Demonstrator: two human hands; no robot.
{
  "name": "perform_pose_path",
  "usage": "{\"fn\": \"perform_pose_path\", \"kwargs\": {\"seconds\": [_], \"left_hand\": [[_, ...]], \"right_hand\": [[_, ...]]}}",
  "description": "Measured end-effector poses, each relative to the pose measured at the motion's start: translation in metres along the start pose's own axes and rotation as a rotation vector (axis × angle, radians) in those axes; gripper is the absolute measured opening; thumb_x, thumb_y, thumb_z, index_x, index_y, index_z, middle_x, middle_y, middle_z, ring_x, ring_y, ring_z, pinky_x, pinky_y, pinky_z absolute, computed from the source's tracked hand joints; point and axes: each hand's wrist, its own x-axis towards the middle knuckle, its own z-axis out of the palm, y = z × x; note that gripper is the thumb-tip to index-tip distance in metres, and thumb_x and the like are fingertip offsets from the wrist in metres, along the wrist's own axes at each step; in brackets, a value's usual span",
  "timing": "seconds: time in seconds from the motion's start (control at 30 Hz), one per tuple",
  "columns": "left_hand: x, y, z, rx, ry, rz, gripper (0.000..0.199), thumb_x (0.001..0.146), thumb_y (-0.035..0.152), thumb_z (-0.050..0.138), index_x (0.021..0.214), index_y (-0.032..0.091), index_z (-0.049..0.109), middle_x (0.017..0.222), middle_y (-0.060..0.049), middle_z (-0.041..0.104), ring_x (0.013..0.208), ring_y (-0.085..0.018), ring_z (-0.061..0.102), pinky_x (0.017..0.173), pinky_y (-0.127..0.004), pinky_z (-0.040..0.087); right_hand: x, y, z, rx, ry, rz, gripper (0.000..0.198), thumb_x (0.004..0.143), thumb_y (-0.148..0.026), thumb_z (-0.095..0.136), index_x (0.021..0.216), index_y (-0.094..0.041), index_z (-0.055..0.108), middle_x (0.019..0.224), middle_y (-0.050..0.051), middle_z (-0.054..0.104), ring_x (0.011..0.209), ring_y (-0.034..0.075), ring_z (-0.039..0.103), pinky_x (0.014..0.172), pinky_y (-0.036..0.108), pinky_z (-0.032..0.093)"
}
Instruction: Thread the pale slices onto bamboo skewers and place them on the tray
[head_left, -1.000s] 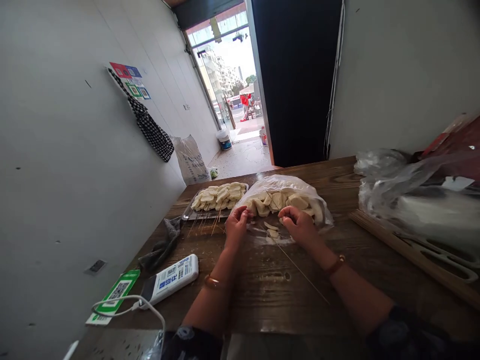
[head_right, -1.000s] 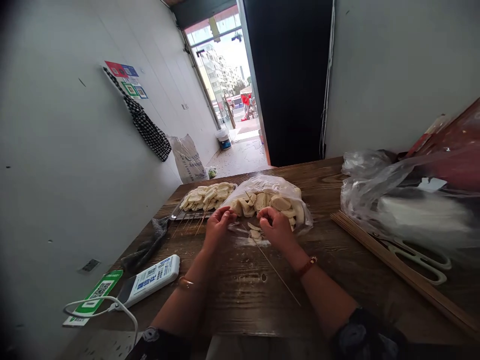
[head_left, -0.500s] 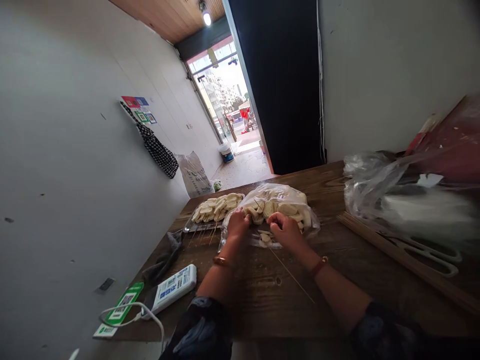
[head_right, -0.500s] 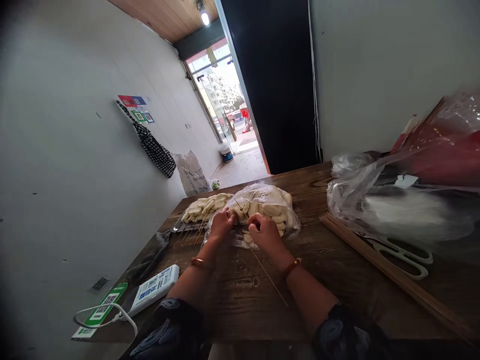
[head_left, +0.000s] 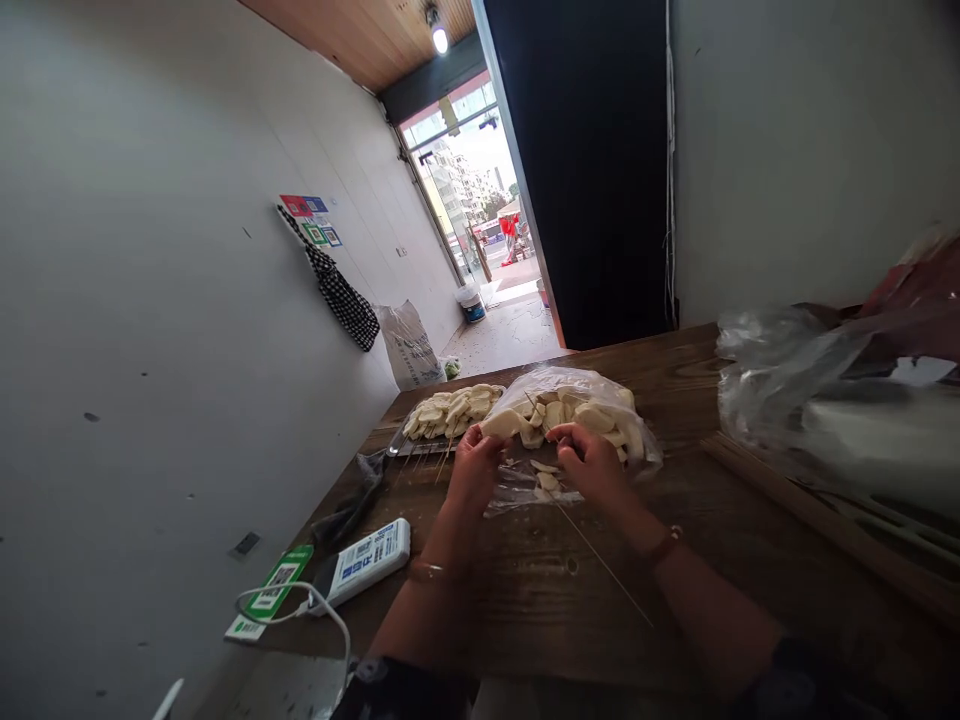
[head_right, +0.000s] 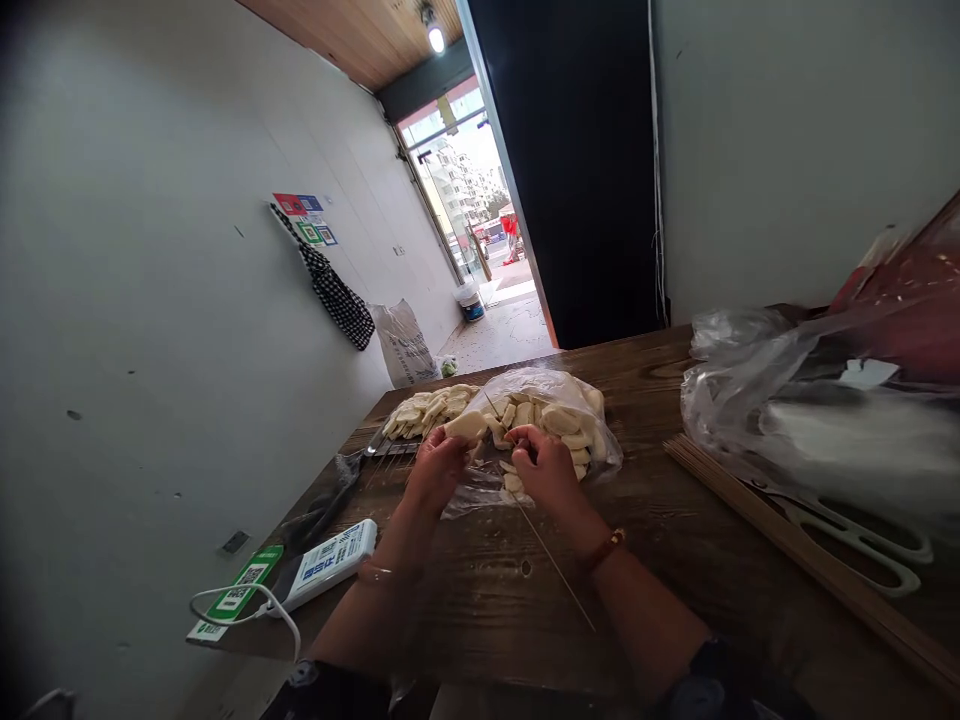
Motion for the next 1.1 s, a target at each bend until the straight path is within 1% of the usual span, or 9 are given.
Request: {"fn": "perform_pose_path", "kwargs": {"seconds": [0.1, 0.23, 0.33, 0.5, 0.63, 0.77, 0.9, 1.0, 1.1], "left_hand": [[-0.008, 0.007, 0.014, -0.135, -0.101, -0.025, 0.045, 0.057, 0.021, 0.078, 0.096, 0.017, 0.058, 0.086, -0.002, 0.066, 0.066, -0.010, 0.060, 0.053, -0.019, 0.040], [-0.013, 0.010, 0.023, -0.080, -0.237, 0.036, 0.037, 0.066, 0.026, 0.078, 0.100, 0.017, 0.064, 0.089, -0.003, 0.069, 0.071, -0.011, 0.061, 0.062, -0.020, 0.045], [-0.013, 0.008, 0.017, -0.010, -0.296, 0.059, 0.042, 0.068, 0.031, 0.079, 0.105, 0.017, 0.064, 0.093, -0.006, 0.071, 0.078, -0.015, 0.063, 0.070, -0.024, 0.048], [-0.014, 0.002, -0.003, 0.280, -0.335, 0.156, 0.040, 0.070, 0.035, 0.075, 0.105, 0.015, 0.070, 0.086, -0.006, 0.070, 0.077, -0.018, 0.061, 0.068, -0.026, 0.047], [-0.020, 0.002, -0.009, 0.482, -0.359, 0.245, 0.040, 0.076, 0.033, 0.066, 0.113, 0.019, 0.071, 0.085, -0.004, 0.070, 0.072, -0.016, 0.055, 0.066, -0.026, 0.044], [-0.024, 0.001, -0.007, 0.538, -0.337, 0.248, 0.051, 0.074, 0.027, 0.065, 0.124, 0.020, 0.066, 0.078, -0.001, 0.065, 0.064, -0.013, 0.049, 0.062, -0.026, 0.040], [-0.022, -0.006, -0.006, 0.462, -0.259, 0.226, 0.047, 0.069, 0.029, 0.071, 0.114, 0.016, 0.069, 0.060, 0.005, 0.050, 0.058, -0.011, 0.042, 0.057, -0.025, 0.035], [-0.020, -0.012, -0.008, 0.235, -0.297, 0.103, 0.044, 0.067, 0.036, 0.076, 0.104, 0.014, 0.069, 0.068, 0.000, 0.060, 0.064, -0.013, 0.050, 0.061, -0.025, 0.039], [-0.021, -0.018, -0.006, -0.048, -0.416, -0.054, 0.050, 0.064, 0.042, 0.080, 0.103, 0.013, 0.068, 0.086, -0.007, 0.069, 0.074, -0.016, 0.058, 0.068, -0.027, 0.044]], "right_hand": [[0.002, 0.003, -0.002, 0.022, 0.005, 0.013, 0.030, 0.075, -0.023, 0.046, 0.094, -0.018, 0.069, 0.064, -0.001, 0.060, 0.056, 0.014, 0.051, 0.054, 0.025, 0.037], [0.005, 0.003, -0.006, -0.059, 0.063, 0.030, 0.029, 0.083, -0.030, 0.047, 0.096, -0.018, 0.070, 0.063, 0.001, 0.062, 0.057, 0.017, 0.055, 0.055, 0.028, 0.040], [0.005, 0.001, -0.007, -0.096, 0.090, -0.001, 0.030, 0.085, -0.033, 0.050, 0.102, -0.019, 0.071, 0.078, 0.005, 0.071, 0.069, 0.020, 0.062, 0.063, 0.030, 0.046], [0.002, 0.004, 0.000, -0.088, -0.039, 0.001, 0.034, 0.086, -0.035, 0.053, 0.106, -0.016, 0.072, 0.094, 0.009, 0.075, 0.085, 0.023, 0.068, 0.077, 0.033, 0.051], [0.000, 0.013, 0.007, -0.021, -0.154, 0.116, 0.040, 0.084, -0.039, 0.056, 0.112, -0.014, 0.071, 0.094, 0.009, 0.075, 0.078, 0.023, 0.067, 0.068, 0.032, 0.052], [-0.003, 0.018, 0.012, 0.135, -0.251, 0.219, 0.043, 0.082, -0.045, 0.061, 0.108, -0.014, 0.072, 0.083, 0.006, 0.073, 0.067, 0.018, 0.062, 0.059, 0.027, 0.047], [-0.006, 0.013, 0.015, 0.199, -0.264, 0.276, 0.048, 0.076, -0.055, 0.067, 0.097, -0.012, 0.073, 0.068, 0.003, 0.067, 0.058, 0.014, 0.056, 0.054, 0.025, 0.043], [-0.007, 0.007, 0.015, 0.244, -0.233, 0.294, 0.049, 0.070, -0.059, 0.072, 0.091, -0.014, 0.073, 0.072, 0.004, 0.069, 0.063, 0.016, 0.059, 0.058, 0.026, 0.047], [-0.007, 0.007, 0.014, 0.324, -0.162, 0.349, 0.050, 0.065, -0.059, 0.077, 0.089, -0.015, 0.073, 0.071, 0.004, 0.069, 0.065, 0.017, 0.060, 0.058, 0.027, 0.048]]}}
